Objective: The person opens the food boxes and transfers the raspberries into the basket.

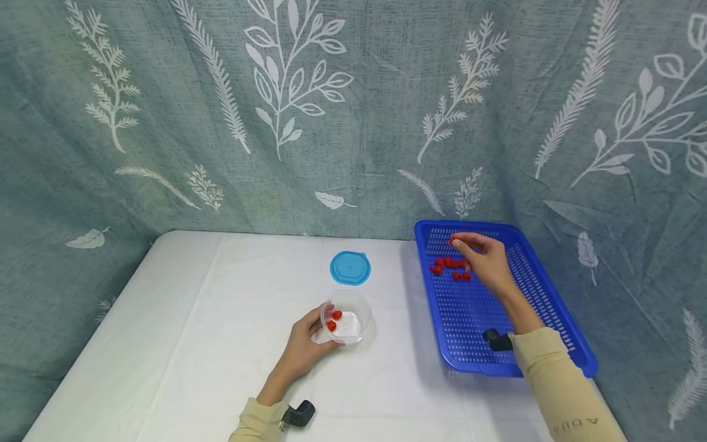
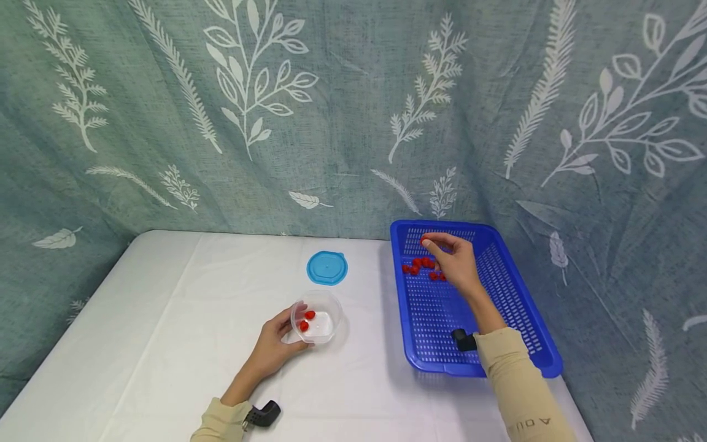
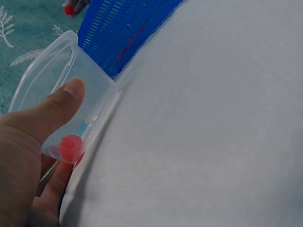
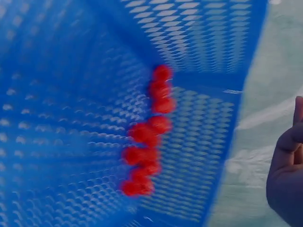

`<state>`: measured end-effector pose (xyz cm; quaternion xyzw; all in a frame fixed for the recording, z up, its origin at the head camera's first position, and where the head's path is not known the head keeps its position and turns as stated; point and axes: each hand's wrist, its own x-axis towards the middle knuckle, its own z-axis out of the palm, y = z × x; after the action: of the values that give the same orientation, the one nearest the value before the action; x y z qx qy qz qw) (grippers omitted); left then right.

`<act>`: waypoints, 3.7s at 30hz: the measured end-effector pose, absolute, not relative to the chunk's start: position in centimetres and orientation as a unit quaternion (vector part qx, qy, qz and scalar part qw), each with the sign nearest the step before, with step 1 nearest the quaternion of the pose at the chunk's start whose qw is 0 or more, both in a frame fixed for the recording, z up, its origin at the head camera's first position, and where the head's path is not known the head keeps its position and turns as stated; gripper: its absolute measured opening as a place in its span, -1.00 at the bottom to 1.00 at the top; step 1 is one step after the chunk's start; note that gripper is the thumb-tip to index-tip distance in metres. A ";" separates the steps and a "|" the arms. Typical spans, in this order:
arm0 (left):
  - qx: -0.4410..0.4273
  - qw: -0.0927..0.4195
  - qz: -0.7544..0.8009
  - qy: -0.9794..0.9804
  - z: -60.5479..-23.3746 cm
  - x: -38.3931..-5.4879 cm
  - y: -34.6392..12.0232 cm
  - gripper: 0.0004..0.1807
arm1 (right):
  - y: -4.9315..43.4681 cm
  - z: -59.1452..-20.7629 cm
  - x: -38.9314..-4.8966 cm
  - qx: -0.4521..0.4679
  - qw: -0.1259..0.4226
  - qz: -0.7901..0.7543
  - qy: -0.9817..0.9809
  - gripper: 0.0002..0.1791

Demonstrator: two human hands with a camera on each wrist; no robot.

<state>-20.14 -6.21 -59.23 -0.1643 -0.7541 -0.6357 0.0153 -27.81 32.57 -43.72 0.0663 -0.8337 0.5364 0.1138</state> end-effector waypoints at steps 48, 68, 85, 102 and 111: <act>-0.150 0.022 -0.637 -0.756 -59.1 -20.0 -5.9 -0.04 | 36.4 -51.0 -32.2 0.152 -0.039 0.339 -0.928 -0.73; -0.159 0.016 -0.647 -0.746 -59.9 -20.3 -6.2 -0.04 | 32.5 -40.4 -27.0 0.138 -0.039 0.361 -0.921 -0.56; -0.167 0.013 -0.638 -0.751 -59.6 -20.2 -6.5 -0.03 | 22.9 -40.1 -22.5 0.199 -0.052 0.480 -0.853 -0.76; -0.184 0.013 -0.647 -0.740 -59.5 -20.3 -6.4 -0.04 | 16.5 -43.1 -26.7 0.373 -0.103 0.383 -0.839 -0.82; -0.188 0.018 -0.651 -0.735 -59.6 -20.4 -6.4 -0.06 | 13.7 -46.2 -27.3 0.377 -0.209 0.248 -0.867 -0.68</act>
<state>-20.38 -6.40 -59.63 -0.1880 -0.7350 -0.6512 0.0184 -27.35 13.74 -46.21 0.3775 -0.8673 0.2484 -0.2089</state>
